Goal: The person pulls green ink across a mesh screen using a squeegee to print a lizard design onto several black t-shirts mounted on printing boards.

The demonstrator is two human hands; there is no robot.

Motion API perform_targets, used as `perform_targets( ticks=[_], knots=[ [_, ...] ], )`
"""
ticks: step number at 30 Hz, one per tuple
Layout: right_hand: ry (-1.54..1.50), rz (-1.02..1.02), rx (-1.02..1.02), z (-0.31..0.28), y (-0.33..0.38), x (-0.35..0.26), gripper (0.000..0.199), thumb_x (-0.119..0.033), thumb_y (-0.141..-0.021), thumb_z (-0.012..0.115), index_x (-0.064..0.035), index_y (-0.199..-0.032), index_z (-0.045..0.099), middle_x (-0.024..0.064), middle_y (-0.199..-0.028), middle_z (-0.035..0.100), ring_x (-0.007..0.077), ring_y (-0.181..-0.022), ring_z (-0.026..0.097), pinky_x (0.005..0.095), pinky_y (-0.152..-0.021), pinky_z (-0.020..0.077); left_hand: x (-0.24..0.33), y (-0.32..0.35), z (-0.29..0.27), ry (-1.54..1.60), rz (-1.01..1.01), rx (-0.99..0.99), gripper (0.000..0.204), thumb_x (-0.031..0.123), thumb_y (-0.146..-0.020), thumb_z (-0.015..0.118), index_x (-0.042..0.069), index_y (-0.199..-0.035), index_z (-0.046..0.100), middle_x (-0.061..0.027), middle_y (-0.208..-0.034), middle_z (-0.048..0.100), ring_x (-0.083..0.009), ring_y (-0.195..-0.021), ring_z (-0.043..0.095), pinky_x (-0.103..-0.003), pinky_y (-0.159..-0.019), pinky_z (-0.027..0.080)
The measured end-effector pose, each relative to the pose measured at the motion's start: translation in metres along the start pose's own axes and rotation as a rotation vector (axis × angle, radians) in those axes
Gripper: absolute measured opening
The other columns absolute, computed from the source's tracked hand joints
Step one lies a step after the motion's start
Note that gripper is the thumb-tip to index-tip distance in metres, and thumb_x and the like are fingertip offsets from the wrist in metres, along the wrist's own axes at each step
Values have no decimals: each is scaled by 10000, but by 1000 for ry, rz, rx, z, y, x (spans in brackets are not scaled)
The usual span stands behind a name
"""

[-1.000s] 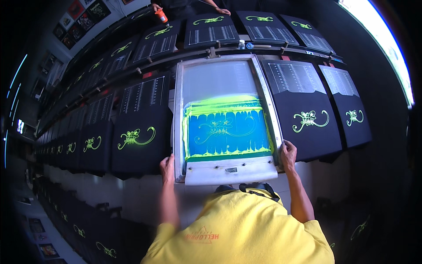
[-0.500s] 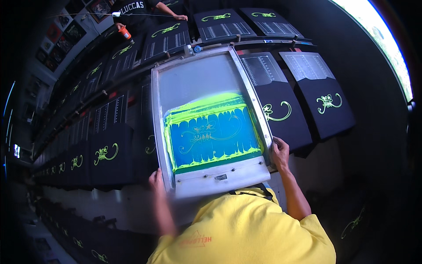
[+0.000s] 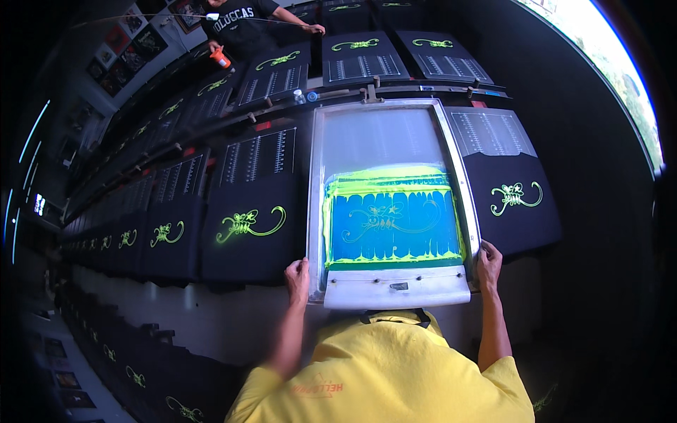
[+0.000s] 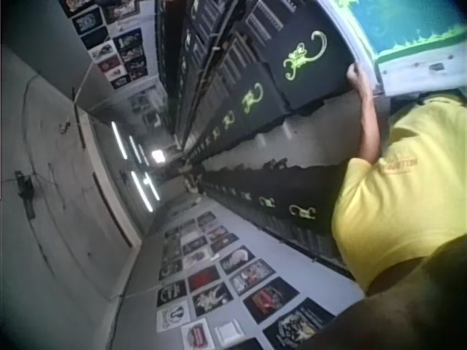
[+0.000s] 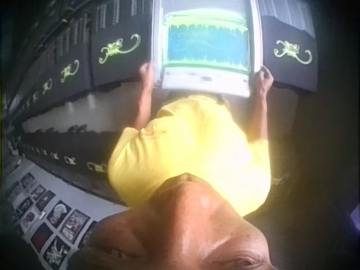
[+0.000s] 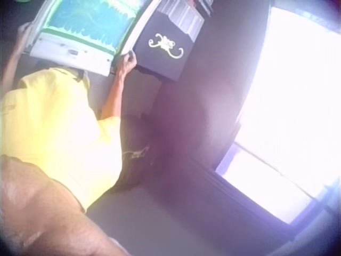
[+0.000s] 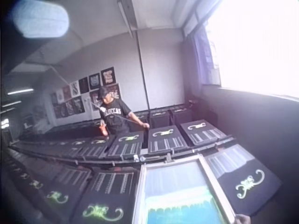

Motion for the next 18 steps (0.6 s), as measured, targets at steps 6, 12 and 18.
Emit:
perform_targets(
  ticks=[6,12,18],
  knots=[
    [1,-37,-5,-2,-15,0,275,-20,-909,540,67,-1130,677,89,-956,717,130,-844,639,268,-771,501,1,-10,6,-73,-1,-18,410,283,-938,608,-61,-722,550,-112,-584,502,-186,-555,432,-383,-564,379],
    [75,-8,-28,2,-29,-13,261,-22,-909,546,63,-1112,687,87,-923,718,121,-806,634,257,-727,493,8,-15,7,-75,-35,32,420,300,-930,607,-67,-730,564,-136,-594,529,-199,-553,458,-389,-571,392],
    [78,-65,1,8,-34,-16,302,-31,-890,538,73,-1136,679,146,-919,730,156,-764,660,288,-718,516,6,-19,6,-96,-71,15,422,306,-928,607,-71,-741,571,-140,-604,536,-197,-565,475,-386,-587,399]
  ],
)
Point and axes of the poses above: each hand's wrist, its own y-axis away from the middle knuckle, its own z-axis out of the palm, x = y × z, the point moved 8 cm from there along -y, towards the middle knuckle
